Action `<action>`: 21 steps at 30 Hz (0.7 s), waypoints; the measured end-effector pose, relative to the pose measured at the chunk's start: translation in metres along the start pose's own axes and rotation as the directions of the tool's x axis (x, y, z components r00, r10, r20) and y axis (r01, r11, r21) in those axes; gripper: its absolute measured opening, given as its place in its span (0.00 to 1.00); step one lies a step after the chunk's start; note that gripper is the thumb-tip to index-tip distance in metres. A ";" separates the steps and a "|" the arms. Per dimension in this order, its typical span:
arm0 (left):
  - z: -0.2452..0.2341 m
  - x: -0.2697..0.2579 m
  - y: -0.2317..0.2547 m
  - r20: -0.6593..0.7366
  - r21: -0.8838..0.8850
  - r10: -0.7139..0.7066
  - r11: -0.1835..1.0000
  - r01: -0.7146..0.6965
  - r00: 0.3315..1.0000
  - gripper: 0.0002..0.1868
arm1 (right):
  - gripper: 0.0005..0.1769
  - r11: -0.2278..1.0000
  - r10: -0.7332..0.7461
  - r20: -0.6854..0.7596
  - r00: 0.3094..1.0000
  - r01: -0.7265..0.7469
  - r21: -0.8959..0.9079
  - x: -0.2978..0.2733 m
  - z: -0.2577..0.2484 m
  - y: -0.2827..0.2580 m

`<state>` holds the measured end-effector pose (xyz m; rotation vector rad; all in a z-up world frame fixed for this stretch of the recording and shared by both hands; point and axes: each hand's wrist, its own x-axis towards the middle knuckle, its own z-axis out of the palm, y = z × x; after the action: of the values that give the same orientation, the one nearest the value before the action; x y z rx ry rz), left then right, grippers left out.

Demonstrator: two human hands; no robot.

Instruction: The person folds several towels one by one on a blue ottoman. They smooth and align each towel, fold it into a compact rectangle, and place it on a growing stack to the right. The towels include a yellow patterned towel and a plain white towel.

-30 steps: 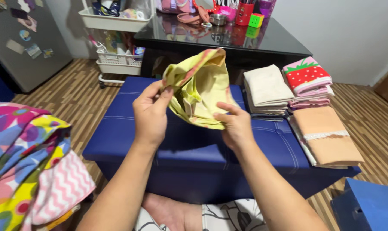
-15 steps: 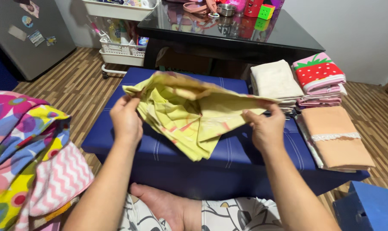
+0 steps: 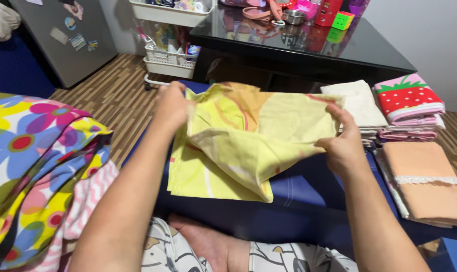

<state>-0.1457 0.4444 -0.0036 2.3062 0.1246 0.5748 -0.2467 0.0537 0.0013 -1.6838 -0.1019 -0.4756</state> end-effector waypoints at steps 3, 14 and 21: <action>0.006 -0.022 0.023 0.211 -0.099 -0.036 0.993 0.058 0.977 0.34 | 0.51 0.999 -0.019 0.060 0.998 0.017 0.032 0.000 0.007 0.009; 0.015 -0.106 0.082 0.495 -0.539 0.183 0.831 0.135 0.850 0.22 | 0.56 0.999 0.018 0.098 0.995 -0.015 -0.031 0.009 0.001 0.011; -0.011 -0.168 0.101 0.718 -0.448 0.450 0.883 -0.142 0.531 0.19 | 0.59 0.997 0.083 0.119 0.989 -0.081 -0.021 0.023 -0.003 -0.003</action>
<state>-0.3087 0.3363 0.0108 2.0190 -0.7887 -0.3513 -0.2278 0.0466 0.0130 -1.7246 -0.1163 -0.3149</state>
